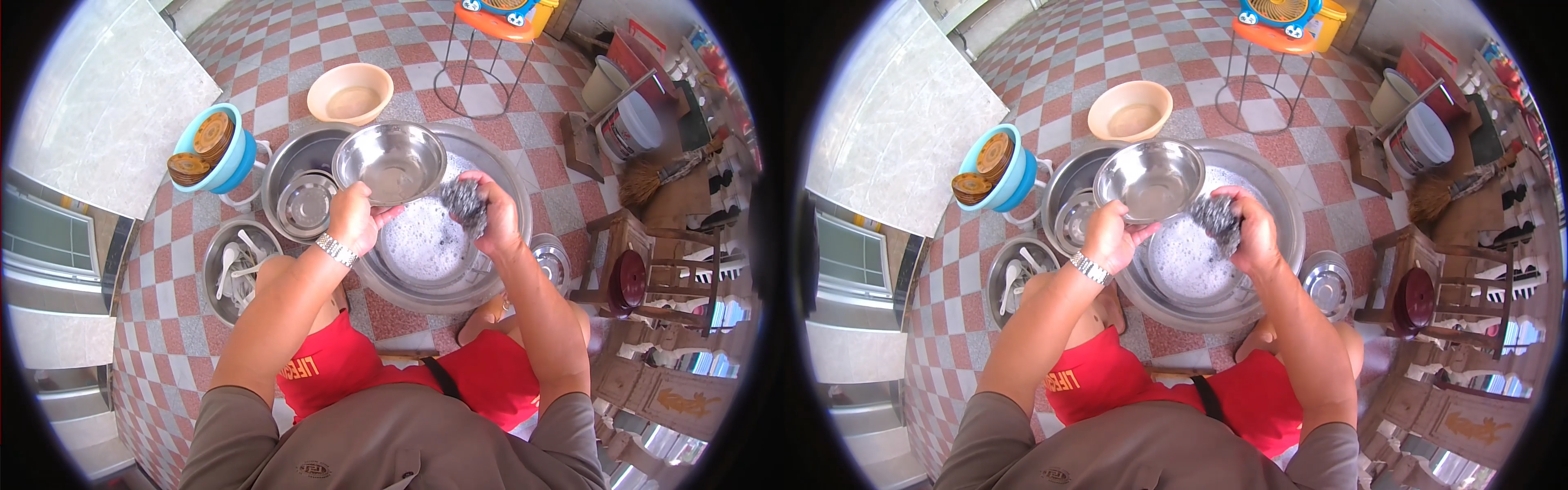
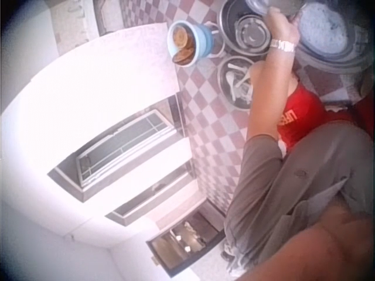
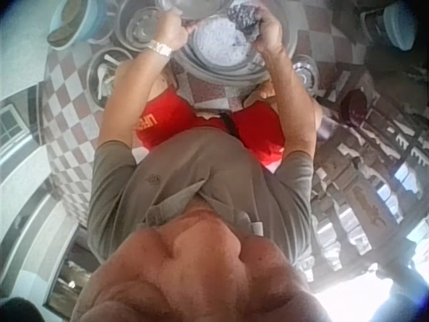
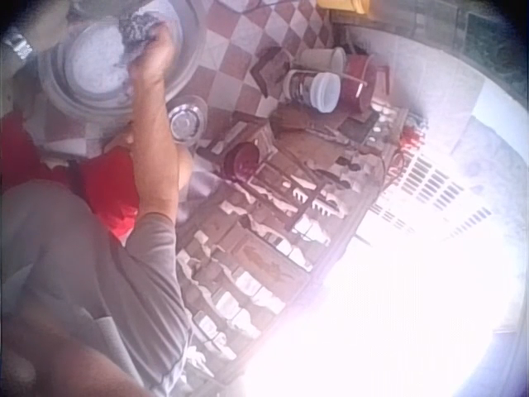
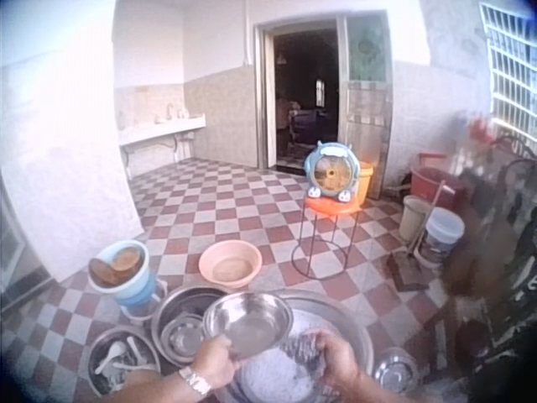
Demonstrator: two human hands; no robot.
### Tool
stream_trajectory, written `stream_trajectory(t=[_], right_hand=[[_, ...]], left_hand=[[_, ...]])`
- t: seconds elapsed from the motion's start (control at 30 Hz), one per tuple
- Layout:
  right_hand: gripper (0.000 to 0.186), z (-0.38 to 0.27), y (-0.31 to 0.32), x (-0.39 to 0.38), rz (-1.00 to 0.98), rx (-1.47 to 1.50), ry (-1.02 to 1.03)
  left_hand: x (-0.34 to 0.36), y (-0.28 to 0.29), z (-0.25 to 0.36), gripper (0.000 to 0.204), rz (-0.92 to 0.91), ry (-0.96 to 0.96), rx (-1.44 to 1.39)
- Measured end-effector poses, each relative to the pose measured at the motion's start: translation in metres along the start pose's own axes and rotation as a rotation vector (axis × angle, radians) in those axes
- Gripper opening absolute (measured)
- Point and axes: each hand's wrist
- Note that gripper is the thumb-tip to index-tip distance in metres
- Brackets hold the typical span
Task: The person washes metal bowls by hand in a large basin of soapy water, scrubbing them with a sponge before placing them into another basin.
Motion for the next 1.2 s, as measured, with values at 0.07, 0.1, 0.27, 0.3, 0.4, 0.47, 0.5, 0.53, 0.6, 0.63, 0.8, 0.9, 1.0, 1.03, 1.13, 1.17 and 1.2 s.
stream_trajectory(t=[0.07,0.1,0.27,0.3,0.4,0.47,0.5,0.53,0.6,0.63,0.8,0.9,1.0,1.03,1.13,1.17,1.2], right_hand=[[0.032,0.002,0.009,0.006,-0.065,-0.143,0.014],[0.030,0.002,0.012,0.009,-0.132,-0.286,0.027],[0.025,0.008,0.012,0.012,0.001,-0.604,0.180],[0.025,0.010,0.013,0.013,0.004,-0.601,0.181],[0.024,0.014,0.014,0.017,0.070,-0.947,0.397],[0.024,0.020,0.014,0.018,0.076,-1.072,0.493],[0.024,0.020,0.015,0.018,0.079,-1.068,0.493],[0.024,0.020,0.013,0.017,0.112,-1.105,0.536],[0.025,0.021,0.011,0.018,0.150,-1.136,0.578],[0.025,0.022,0.011,0.019,0.245,-1.180,0.613],[0.027,0.019,0.014,0.023,0.406,-1.210,0.586],[0.032,0.016,0.022,0.026,0.158,-1.108,0.469],[0.061,0.011,0.015,0.017,-0.002,-0.955,0.170],[0.061,0.008,0.011,0.011,-0.001,-0.954,0.168],[0.047,-0.003,-0.006,-0.004,-0.286,-1.012,0.181],[0.047,-0.002,-0.005,-0.003,-0.282,-1.011,0.182],[0.043,0.001,-0.003,-0.001,-0.283,-1.003,0.141]], left_hand=[[-0.002,-0.003,0.001,0.038,0.003,0.051,-0.033],[-0.003,-0.005,0.002,0.037,0.008,0.075,-0.052],[-0.007,-0.003,0.002,0.036,0.033,0.128,-0.034],[-0.006,-0.002,0.000,0.036,0.050,0.127,-0.023],[-0.004,0.000,-0.001,0.035,0.057,0.123,-0.008],[-0.001,0.003,-0.003,0.034,0.046,0.125,-0.003],[0.001,0.004,-0.004,0.034,0.046,0.131,-0.005],[0.001,0.003,-0.003,0.034,0.045,0.137,-0.006],[0.000,0.004,-0.003,0.033,0.051,0.150,0.012],[-0.002,0.003,-0.003,0.033,0.056,0.165,0.024],[-0.003,0.001,-0.004,0.033,0.077,0.150,0.058],[0.000,0.001,-0.003,0.033,0.068,0.127,0.038],[0.000,-0.001,0.002,0.034,0.065,0.105,0.021],[-0.002,-0.001,0.003,0.035,0.067,0.092,0.019],[-0.002,0.001,0.003,0.036,0.061,0.060,0.020],[-0.004,-0.001,0.002,0.036,0.058,0.062,0.022],[-0.005,-0.004,0.000,0.036,0.076,0.041,0.029]])
Point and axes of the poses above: each hand's wrist, its own x-axis towards the middle knuckle, its own y-axis out of the back of the hand, z = x × y, and after that the axes turned 13 degrees about z, right-handed
